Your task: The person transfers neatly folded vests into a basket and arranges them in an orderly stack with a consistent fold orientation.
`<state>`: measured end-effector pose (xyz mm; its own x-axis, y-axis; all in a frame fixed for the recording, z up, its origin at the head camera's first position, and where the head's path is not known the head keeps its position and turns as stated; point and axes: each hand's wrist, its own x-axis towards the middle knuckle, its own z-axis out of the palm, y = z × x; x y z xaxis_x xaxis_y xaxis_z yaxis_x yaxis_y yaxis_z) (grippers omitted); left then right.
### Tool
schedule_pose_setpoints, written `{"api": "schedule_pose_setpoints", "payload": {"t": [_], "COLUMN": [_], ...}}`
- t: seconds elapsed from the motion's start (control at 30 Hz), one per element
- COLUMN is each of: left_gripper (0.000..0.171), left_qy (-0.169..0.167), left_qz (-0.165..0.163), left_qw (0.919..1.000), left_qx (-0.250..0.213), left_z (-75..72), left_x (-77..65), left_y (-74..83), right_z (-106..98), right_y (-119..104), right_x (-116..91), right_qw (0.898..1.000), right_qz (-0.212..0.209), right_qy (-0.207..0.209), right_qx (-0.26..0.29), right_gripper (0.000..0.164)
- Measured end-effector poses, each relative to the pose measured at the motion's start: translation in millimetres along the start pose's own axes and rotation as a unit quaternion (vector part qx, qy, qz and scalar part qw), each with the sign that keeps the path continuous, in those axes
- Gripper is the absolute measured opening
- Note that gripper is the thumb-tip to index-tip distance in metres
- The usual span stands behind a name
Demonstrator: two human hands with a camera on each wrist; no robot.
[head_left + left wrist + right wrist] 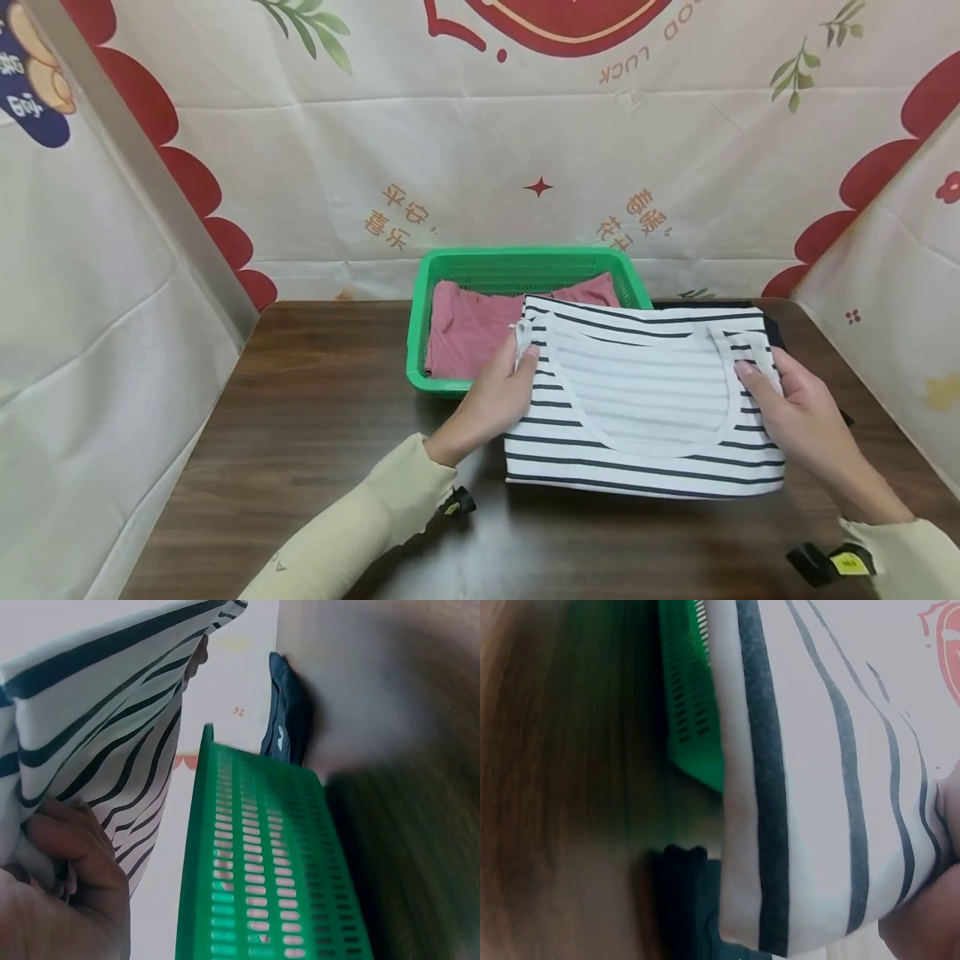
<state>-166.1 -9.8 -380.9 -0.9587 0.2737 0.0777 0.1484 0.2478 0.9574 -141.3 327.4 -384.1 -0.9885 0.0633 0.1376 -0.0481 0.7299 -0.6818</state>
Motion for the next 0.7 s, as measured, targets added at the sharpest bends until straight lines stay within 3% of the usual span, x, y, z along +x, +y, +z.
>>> {"api": "schedule_pose_setpoints", "payload": {"t": [0.13, 0.3, 0.53, 0.7], "left_gripper": [0.048, 0.045, 0.038, 0.037], "left_qy": [0.009, 0.011, 0.042, 0.062], "left_qz": [0.010, 0.006, 0.015, -0.001], "left_qw": [0.9999, 0.9997, 0.9988, 0.9980], "left_qx": [-0.007, -0.021, -0.021, -0.008], "left_z": [-8.9, -25.4, -37.8, -48.2], "left_x": [-0.5, -7.1, 11.9, 18.0], "left_y": [1.0, 20.7, -8.8, -11.7], "right_z": [4.8, 8.2, 16.0, 23.4], "right_y": [-9.7, -21.2, -36.7, -47.6], "right_x": [4.8, 12.8, 27.4, 38.7], "right_qw": [1.000, 1.000, 1.000, 0.999], "right_qz": [-0.002, -0.012, -0.027, -0.048], "right_qy": [-0.001, 0.003, 0.001, -0.003], "right_qx": [-0.002, -0.008, -0.001, 0.008], "right_gripper": [0.056, 0.055, 0.054, 0.054]}}
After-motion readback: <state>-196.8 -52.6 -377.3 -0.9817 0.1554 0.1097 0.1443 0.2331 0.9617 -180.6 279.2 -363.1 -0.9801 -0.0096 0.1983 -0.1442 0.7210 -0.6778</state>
